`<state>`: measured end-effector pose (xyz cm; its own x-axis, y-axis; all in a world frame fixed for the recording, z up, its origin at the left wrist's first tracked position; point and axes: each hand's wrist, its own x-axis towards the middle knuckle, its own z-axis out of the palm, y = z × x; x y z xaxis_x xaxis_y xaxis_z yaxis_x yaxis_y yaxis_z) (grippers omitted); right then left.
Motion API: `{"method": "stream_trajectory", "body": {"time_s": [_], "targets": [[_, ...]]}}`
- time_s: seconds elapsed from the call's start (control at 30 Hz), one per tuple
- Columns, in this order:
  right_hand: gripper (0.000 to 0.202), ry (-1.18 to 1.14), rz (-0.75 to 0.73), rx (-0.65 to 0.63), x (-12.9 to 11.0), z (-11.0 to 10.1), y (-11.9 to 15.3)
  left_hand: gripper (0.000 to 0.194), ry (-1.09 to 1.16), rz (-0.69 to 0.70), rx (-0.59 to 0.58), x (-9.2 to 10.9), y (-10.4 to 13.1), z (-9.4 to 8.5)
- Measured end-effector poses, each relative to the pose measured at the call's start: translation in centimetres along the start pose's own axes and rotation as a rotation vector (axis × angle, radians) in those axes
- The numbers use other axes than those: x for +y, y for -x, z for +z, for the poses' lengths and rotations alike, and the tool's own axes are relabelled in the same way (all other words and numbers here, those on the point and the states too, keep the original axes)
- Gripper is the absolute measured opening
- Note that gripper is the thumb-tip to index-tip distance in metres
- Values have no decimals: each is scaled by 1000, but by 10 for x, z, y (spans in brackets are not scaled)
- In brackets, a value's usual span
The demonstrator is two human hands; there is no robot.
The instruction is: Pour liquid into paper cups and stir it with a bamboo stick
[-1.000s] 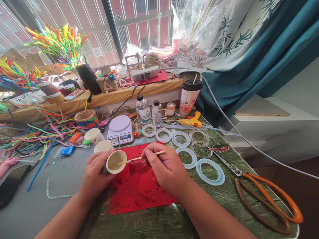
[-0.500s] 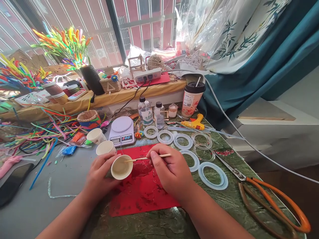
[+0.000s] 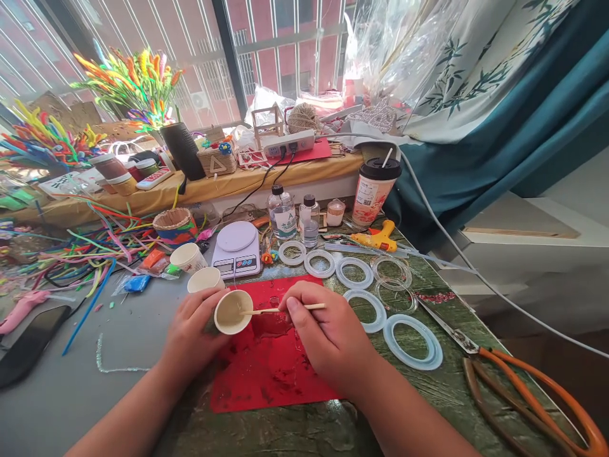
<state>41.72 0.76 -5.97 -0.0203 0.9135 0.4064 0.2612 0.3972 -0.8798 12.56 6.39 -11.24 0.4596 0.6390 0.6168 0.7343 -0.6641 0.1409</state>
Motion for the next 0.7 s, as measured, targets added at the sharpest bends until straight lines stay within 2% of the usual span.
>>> {"method": "stream_trajectory", "body": {"time_s": [0.2,0.37,0.47,0.63,0.7], "targets": [[29,-13,-7,-63,-2,2,-2,46,-15,-10,-11,-1,0,0],[30,-44,19,-54,-3,1,-2,45,-24,-22,3,-1,-1,0],[27,-31,-27,-81,-6,-1,-2,45,-31,-27,9,-1,-1,1],[23,-53,-168,-246,-12,-2,-2,48,-49,-35,6,-1,0,2],[24,-26,-164,-226,-13,-1,-2,47,-46,-38,-2,-1,0,2]]}}
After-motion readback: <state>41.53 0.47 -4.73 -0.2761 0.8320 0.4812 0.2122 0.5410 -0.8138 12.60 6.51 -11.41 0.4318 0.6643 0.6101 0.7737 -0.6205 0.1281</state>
